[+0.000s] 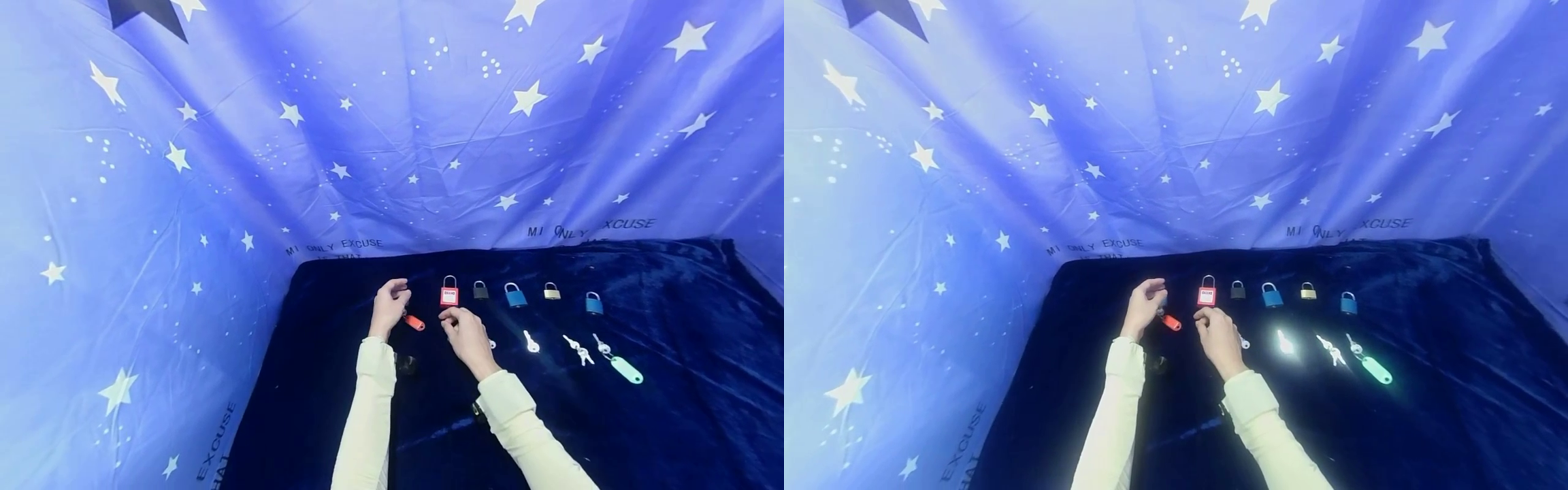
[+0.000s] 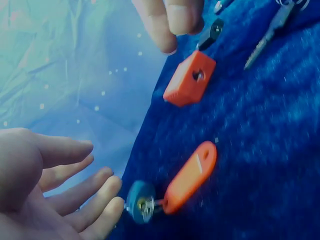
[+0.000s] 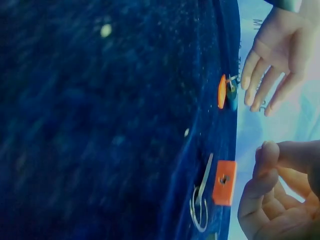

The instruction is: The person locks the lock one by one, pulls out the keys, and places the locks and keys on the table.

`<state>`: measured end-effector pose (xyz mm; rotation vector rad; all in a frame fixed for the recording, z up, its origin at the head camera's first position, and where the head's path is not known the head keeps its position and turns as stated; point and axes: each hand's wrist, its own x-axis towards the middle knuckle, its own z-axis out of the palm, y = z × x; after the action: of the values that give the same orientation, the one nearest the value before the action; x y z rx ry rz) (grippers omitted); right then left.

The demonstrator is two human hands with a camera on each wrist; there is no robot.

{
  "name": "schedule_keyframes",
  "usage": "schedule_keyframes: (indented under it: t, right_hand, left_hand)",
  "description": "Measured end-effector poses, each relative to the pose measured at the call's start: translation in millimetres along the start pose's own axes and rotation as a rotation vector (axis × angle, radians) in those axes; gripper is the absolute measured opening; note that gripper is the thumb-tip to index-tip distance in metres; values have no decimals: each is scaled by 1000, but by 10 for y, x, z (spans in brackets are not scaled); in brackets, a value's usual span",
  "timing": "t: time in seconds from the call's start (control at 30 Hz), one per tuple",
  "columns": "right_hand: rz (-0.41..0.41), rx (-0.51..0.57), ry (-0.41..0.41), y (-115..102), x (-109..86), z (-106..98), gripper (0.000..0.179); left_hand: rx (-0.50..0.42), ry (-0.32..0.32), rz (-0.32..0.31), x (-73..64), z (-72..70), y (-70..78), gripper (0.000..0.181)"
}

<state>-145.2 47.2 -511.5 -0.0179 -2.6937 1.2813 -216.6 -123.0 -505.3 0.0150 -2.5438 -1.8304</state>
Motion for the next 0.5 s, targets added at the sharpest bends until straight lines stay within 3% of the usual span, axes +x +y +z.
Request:
schedule_keyframes:
  t: [0.23, 0.5]
  right_hand:
    - [-33, -8, -53, -74, 61, 122, 14]
    - [-19, -53, -149, -141, 109, 315, 20]
  left_hand:
    - [54, 77, -34, -38, -98, -118, 29]
    - [64, 71, -89, -61, -150, -202, 29]
